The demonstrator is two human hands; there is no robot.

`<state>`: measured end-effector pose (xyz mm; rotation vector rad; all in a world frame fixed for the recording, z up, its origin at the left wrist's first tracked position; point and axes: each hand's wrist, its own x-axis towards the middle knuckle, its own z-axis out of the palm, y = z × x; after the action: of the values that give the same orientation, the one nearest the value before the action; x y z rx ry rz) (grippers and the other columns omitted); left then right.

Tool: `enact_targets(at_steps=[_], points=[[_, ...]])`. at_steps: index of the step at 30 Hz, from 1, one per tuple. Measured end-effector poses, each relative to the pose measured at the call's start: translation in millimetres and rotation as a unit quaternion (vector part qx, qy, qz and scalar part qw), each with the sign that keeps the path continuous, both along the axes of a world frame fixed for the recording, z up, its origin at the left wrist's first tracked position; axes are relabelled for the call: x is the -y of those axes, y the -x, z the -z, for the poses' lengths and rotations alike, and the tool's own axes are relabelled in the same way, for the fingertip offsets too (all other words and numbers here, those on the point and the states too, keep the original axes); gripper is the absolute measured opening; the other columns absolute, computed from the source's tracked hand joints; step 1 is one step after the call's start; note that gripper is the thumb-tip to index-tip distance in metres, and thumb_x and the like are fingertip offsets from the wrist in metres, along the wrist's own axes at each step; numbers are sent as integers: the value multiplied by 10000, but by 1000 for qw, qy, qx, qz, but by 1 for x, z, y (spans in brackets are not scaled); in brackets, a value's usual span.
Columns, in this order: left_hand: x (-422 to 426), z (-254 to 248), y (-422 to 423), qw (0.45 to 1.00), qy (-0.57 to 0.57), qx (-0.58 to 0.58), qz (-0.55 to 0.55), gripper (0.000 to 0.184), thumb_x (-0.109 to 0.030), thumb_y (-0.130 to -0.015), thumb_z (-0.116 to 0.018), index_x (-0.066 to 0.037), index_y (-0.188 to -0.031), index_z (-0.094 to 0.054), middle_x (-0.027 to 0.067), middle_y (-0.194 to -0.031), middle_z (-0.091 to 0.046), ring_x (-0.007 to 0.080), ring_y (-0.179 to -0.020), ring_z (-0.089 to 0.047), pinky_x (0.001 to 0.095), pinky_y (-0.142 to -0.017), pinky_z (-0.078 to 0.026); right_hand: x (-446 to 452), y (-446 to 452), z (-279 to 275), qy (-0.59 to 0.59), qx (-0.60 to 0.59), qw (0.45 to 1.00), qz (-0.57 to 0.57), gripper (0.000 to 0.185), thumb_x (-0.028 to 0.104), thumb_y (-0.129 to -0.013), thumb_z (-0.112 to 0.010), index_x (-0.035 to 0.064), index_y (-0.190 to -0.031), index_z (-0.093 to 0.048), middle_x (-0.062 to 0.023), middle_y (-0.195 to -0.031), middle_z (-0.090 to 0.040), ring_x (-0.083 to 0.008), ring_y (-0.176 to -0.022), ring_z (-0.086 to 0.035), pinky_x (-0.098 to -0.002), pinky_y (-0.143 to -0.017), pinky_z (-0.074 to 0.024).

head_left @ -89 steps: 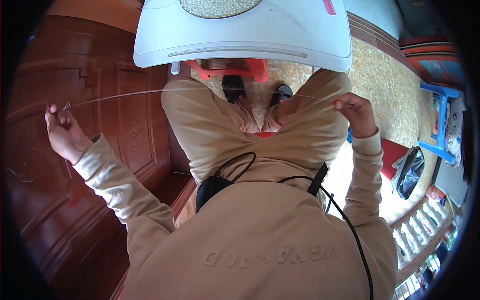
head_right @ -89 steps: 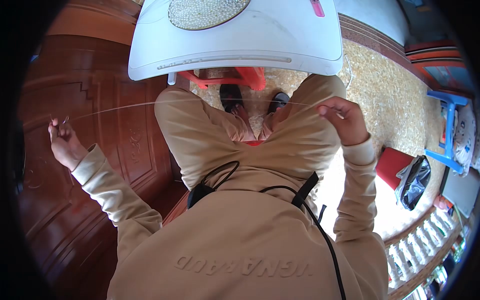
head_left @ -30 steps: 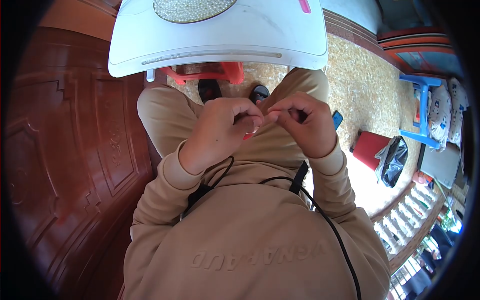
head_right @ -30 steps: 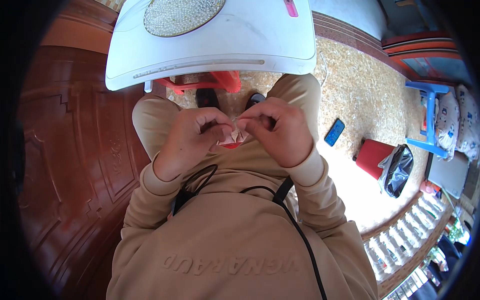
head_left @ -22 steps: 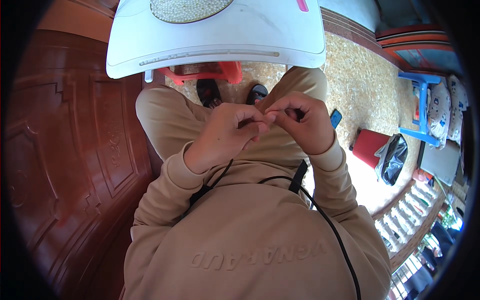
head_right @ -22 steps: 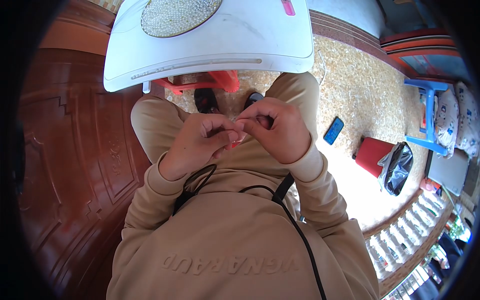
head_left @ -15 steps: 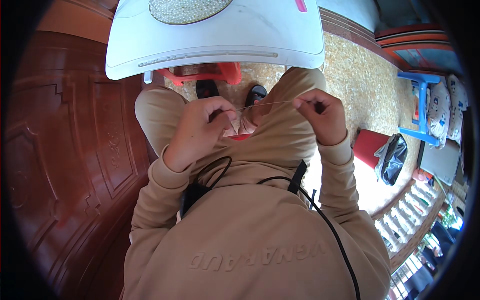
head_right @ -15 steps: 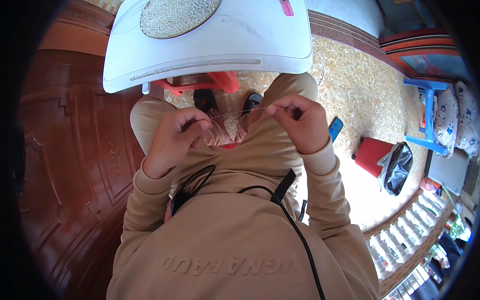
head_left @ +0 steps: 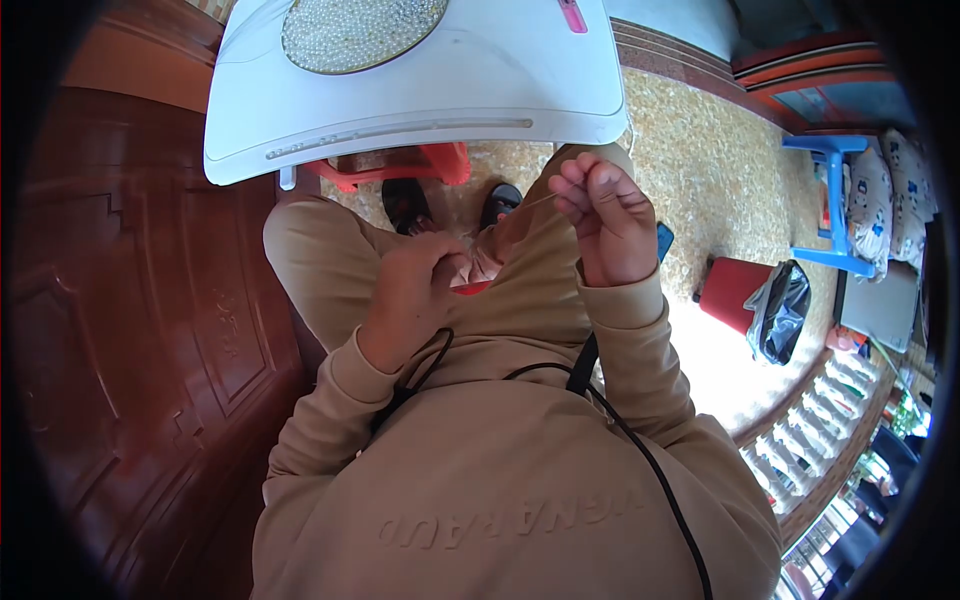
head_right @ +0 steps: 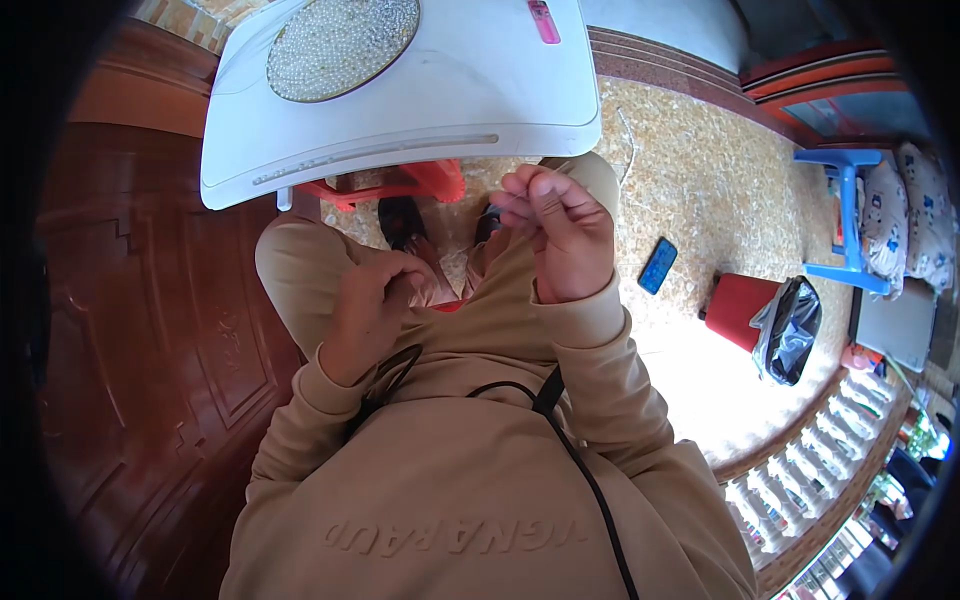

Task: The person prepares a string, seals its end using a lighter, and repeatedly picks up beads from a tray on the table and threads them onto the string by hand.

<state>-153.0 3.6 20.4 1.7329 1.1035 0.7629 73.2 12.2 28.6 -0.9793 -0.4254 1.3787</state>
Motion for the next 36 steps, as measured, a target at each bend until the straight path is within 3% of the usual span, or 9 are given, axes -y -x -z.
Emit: enact_targets(at_steps=[6,10,14,15,21,23,25,31,36], points=[[-3,-23,7,997,2,61,-46,345,178,-816,-552,6,-1092,-668,99,-868,-702,146,-579,-513,252,-583,-448,-1,8,-14,-32,151,988,-31,176,71,-985,-616,-29,-1121,-668,-124,-987,-723,-183,-876,-705,-260,-808,-545],[-9,-91,0,946,190,225,-135,328,166,-880,-538,22,-1153,-649,103,-885,-714,120,-614,-564,210,-606,-478,0,10,-16,-37,210,976,-45,163,89,-982,-637,-15,-1107,-650,-123,-948,-723,-178,-847,-701,-268,-809,-545],[-21,-111,16,957,91,254,-103,250,112,-924,-536,50,-1127,-668,133,-893,-721,125,-627,-616,198,-616,-517,2,6,-14,-62,188,979,-49,149,72,-977,-638,-18,-1096,-647,-126,-921,-722,-179,-844,-697,-272,-814,-546],[-24,-111,18,964,47,250,-72,256,94,-929,-516,60,-1134,-666,160,-886,-722,145,-607,-630,208,-603,-526,1,6,-14,-75,183,979,-49,145,66,-975,-639,-18,-1093,-646,-127,-912,-722,-180,-843,-695,-274,-816,-546],[-30,-106,1,953,86,266,-121,228,121,-926,-550,42,-1068,-710,113,-890,-711,130,-698,-628,212,-650,-533,2,9,-14,-75,171,982,-37,126,42,-972,-630,-14,-1085,-641,-125,-906,-722,-182,-843,-690,-274,-822,-537],[-27,-95,-7,952,81,271,-116,230,115,-935,-540,40,-1068,-711,110,-882,-706,135,-703,-631,214,-658,-535,5,15,-15,-55,154,985,-51,124,11,-954,-641,-24,-1073,-644,-132,-937,-723,-175,-821,-686,-256,-767,-539],[-22,-88,-15,935,177,284,-121,178,80,-932,-577,38,-1038,-713,88,-854,-689,121,-678,-604,198,-634,-505,8,24,-18,-37,137,988,-65,127,-19,-936,-653,-34,-1061,-647,-139,-967,-724,-168,-800,-683,-238,-712,-540],[-15,-56,-29,928,239,257,-127,136,51,-905,-639,40,-1023,-706,83,-868,-677,101,-661,-568,184,-599,-460,13,40,-16,-23,101,988,-111,108,-20,-935,-655,-32,-1042,-662,-111,-943,-713,-112,-725,-606,-207,-630,-499],[-15,-42,-34,960,70,252,-103,171,91,-899,-634,20,-1041,-699,89,-963,-683,107,-758,-585,194,-654,-471,11,37,-15,-17,85,990,-111,103,-18,-926,-671,-35,-1028,-680,-98,-938,-708,-87,-696,-563,-201,-632,-487]])
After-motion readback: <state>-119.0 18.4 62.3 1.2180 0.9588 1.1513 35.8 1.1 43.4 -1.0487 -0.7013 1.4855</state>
